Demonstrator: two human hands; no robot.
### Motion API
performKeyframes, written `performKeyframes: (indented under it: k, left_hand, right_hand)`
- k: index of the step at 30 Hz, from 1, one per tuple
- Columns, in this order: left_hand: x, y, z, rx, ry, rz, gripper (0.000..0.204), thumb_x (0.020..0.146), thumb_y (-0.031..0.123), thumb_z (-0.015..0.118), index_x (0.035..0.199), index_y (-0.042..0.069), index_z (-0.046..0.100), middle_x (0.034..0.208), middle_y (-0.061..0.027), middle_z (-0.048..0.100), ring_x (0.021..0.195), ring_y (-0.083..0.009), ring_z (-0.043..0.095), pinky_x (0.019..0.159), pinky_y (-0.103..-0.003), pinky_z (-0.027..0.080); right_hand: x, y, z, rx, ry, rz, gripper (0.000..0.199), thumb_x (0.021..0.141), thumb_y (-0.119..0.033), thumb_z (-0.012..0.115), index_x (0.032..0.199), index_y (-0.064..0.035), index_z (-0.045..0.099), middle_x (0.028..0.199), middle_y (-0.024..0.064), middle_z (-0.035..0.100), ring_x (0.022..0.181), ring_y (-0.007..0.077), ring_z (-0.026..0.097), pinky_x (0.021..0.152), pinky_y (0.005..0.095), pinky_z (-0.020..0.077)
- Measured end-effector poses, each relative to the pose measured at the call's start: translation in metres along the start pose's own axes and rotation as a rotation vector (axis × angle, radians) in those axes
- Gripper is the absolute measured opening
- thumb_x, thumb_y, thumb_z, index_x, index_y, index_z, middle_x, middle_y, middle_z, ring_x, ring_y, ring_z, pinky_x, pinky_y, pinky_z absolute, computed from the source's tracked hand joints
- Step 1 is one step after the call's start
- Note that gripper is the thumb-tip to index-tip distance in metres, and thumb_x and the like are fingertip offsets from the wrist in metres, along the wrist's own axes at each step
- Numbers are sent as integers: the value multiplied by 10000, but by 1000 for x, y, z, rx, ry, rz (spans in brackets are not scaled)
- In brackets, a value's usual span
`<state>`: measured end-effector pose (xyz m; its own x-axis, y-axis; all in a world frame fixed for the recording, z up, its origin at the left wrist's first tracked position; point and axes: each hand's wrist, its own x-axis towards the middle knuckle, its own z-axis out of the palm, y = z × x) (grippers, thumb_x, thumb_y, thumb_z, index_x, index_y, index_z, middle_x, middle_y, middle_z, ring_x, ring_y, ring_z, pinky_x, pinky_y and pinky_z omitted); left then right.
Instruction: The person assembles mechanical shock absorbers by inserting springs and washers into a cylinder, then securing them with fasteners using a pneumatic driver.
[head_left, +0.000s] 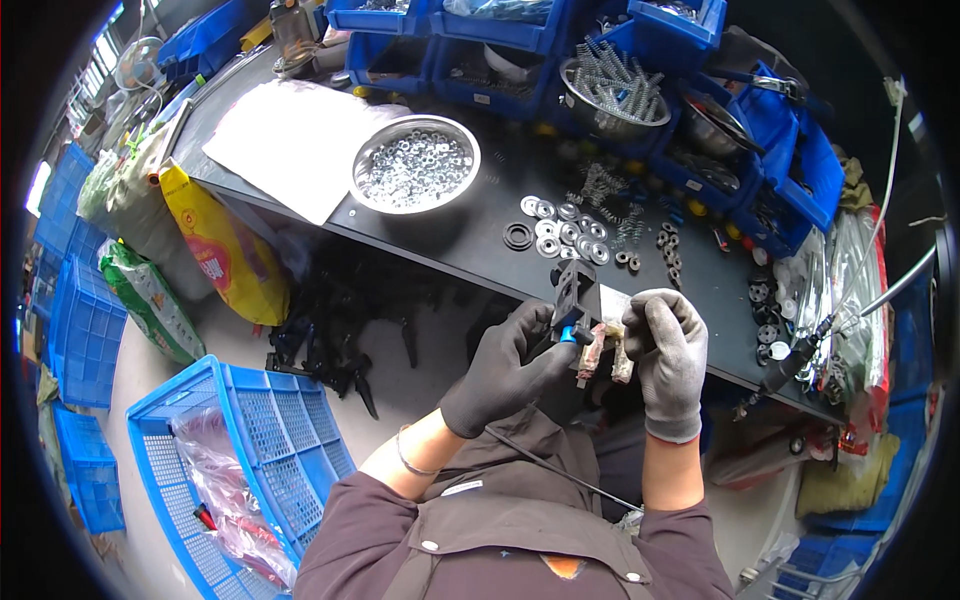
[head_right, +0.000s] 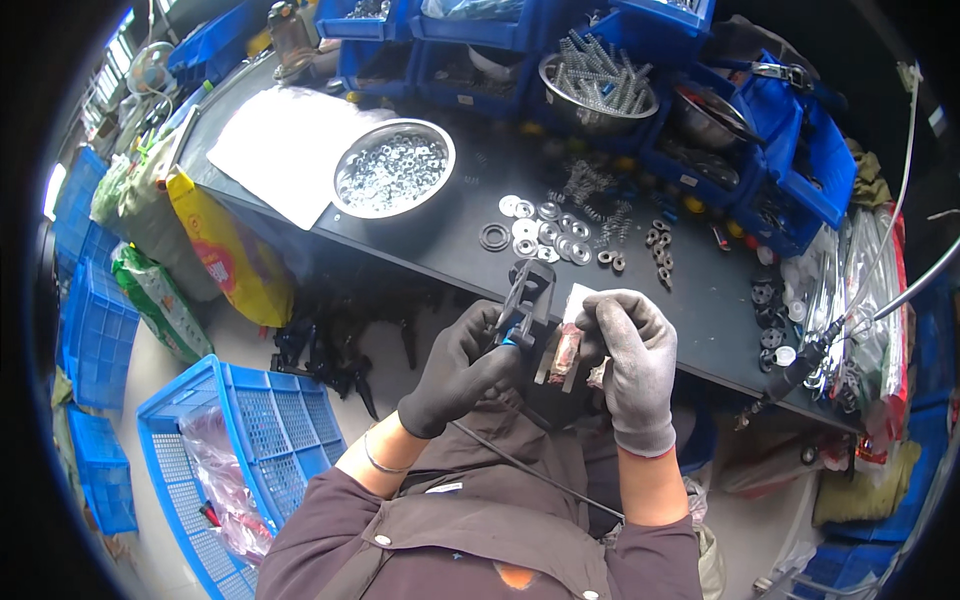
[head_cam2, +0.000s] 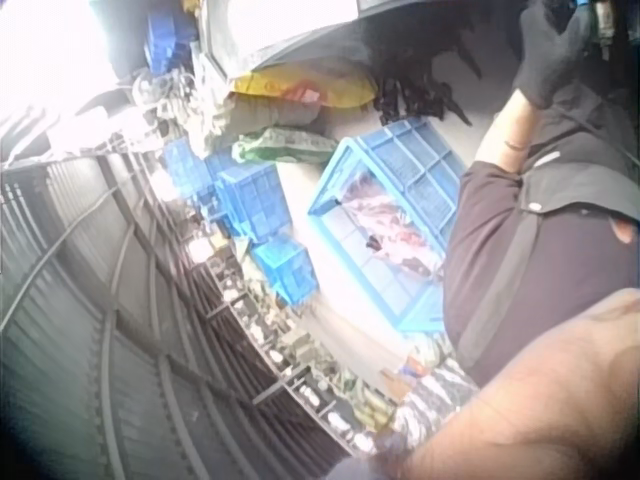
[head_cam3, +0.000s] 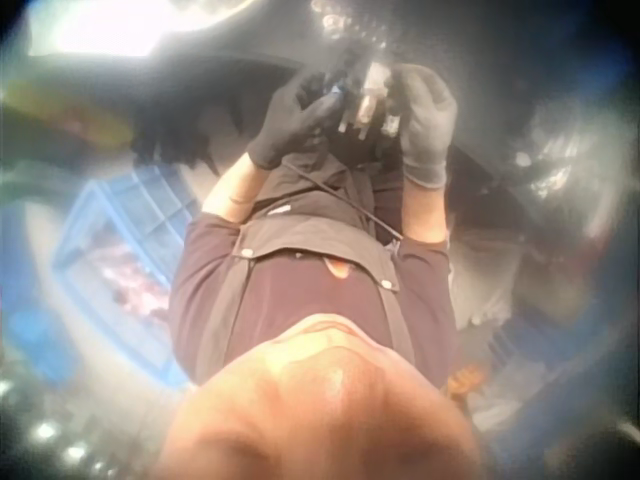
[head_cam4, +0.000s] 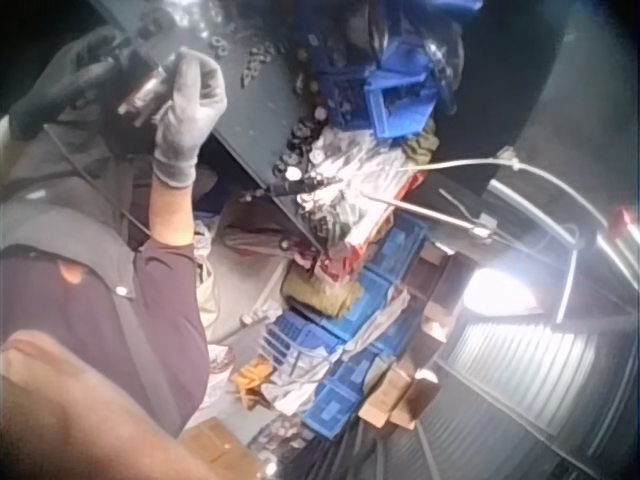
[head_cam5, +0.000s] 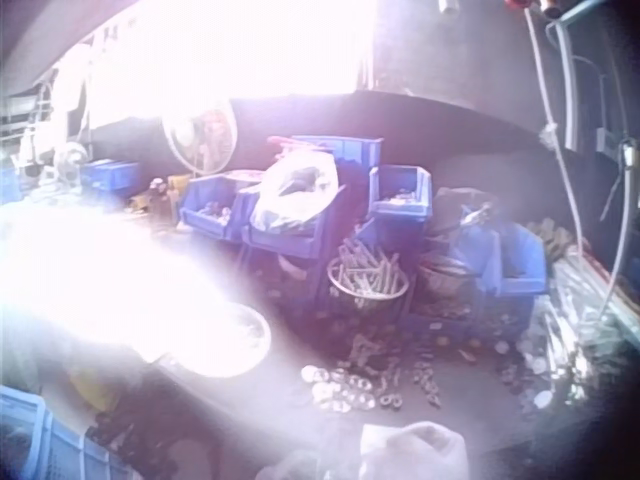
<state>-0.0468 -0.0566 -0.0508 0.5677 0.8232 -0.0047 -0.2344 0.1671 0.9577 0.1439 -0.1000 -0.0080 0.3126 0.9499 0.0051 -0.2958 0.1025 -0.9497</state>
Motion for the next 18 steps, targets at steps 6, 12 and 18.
performKeyframes:
  k: [6,12,18]
  left_hand:
    - [0,0,9,309,106,241,365,828,165,696,1140,7,595,907,-33,694,790,-63,625,710,-256,511]
    - [-7,6,10,602,66,267,413,818,166,710,1167,-7,575,912,-140,689,836,-159,693,749,-284,529]
    - [-16,14,20,662,42,198,626,808,200,719,1314,-10,416,996,-187,675,892,-316,704,771,-345,541]
  right_hand:
    - [-17,-2,17,-159,-58,3,284,830,11,610,1114,39,610,1025,97,635,799,94,630,696,203,513]
    - [-21,4,8,-565,-201,-229,514,669,15,717,1174,-5,623,1241,121,497,1020,136,546,885,273,462]
    - [-22,-1,2,-435,-219,-147,375,717,25,708,1085,-1,642,1121,107,567,997,125,569,814,249,482]
